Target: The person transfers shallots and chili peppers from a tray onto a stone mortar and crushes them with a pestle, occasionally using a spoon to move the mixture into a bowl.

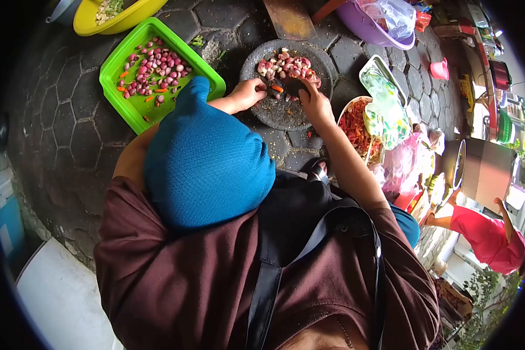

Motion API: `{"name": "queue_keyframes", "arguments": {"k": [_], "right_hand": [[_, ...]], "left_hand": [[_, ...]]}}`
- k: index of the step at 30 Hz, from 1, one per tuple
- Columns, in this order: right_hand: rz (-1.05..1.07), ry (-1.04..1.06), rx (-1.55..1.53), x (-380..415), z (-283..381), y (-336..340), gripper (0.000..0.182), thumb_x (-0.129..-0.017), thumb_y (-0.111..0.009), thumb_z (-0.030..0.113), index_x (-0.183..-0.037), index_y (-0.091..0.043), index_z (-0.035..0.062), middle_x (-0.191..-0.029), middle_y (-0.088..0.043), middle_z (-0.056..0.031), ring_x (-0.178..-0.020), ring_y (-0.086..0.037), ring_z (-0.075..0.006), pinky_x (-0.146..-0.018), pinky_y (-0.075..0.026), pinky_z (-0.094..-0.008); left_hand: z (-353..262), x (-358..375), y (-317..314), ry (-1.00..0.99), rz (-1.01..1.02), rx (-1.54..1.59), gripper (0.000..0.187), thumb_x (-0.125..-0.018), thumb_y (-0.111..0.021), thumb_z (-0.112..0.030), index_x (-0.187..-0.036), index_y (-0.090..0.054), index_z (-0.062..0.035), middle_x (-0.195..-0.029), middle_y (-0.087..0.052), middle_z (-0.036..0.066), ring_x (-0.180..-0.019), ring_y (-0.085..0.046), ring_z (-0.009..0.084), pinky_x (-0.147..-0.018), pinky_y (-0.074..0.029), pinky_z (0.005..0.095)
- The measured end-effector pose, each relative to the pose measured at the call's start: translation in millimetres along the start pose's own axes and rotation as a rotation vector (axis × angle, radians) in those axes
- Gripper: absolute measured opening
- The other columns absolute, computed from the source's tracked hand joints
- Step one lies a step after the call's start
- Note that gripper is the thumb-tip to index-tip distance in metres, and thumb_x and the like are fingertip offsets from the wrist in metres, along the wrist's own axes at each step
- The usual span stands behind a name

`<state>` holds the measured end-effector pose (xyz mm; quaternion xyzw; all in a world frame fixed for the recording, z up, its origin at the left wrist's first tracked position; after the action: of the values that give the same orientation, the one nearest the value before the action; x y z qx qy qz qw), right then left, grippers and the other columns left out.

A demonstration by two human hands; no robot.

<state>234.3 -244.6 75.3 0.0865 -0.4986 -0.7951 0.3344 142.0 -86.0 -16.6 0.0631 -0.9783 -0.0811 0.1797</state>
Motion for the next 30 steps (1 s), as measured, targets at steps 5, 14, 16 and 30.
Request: {"name": "queue_keyframes", "arguments": {"k": [5,14,16,30], "right_hand": [[-0.124,0.137,0.035,21,14,-14,0.045,-0.087,-0.049,0.033,-0.130,-0.040,0.0237,-0.106,-0.056,-0.0241,-0.087,-0.059,-0.0415,-0.075,-0.048,-0.0463],[0.014,-0.033,-0.196,-8,-19,-13,0.039,-0.087,-0.049,0.032,-0.122,-0.051,0.0145,-0.104,-0.060,-0.0225,-0.099,-0.057,-0.0380,-0.083,-0.045,-0.0405],[-0.070,-0.003,-0.267,-3,-5,13,0.039,-0.088,-0.049,0.031,-0.121,-0.051,0.0111,-0.106,-0.060,-0.0222,-0.103,-0.057,-0.0342,-0.086,-0.044,-0.0376],[-0.034,-0.027,-0.185,-29,-7,14,0.040,-0.085,-0.050,0.034,-0.119,-0.053,0.0136,-0.102,-0.061,-0.0211,-0.098,-0.058,-0.0361,-0.084,-0.045,-0.0378]], "left_hand": [[-5,30,14,0.086,-0.027,0.115,0.015,-0.085,-0.060,-0.013,-0.090,-0.054,-0.0006,-0.071,-0.057,0.004,-0.056,-0.055,0.0101,-0.046,-0.045,0.0248],[16,55,26,0.043,-0.021,0.216,0.016,-0.083,-0.062,-0.016,-0.080,-0.053,-0.0032,-0.064,-0.055,0.002,-0.049,-0.051,0.0092,-0.042,-0.042,0.0237],[12,62,26,0.047,-0.008,0.234,0.017,-0.083,-0.062,-0.016,-0.084,-0.053,-0.0024,-0.067,-0.055,0.003,-0.052,-0.053,0.0102,-0.045,-0.044,0.0245],[12,65,25,0.082,0.041,0.244,0.017,-0.084,-0.055,-0.008,-0.098,-0.053,0.0014,-0.081,-0.057,0.007,-0.066,-0.057,0.0145,-0.057,-0.050,0.0270]]}}
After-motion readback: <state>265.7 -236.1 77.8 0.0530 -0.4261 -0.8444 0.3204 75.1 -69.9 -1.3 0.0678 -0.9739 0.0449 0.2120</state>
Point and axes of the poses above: each hand's wrist, its own x-axis away from the middle knuckle, its own y-axis out of the back of the hand, z = x × y, the point moved 7 cm from there along -x, towards the middle knuckle
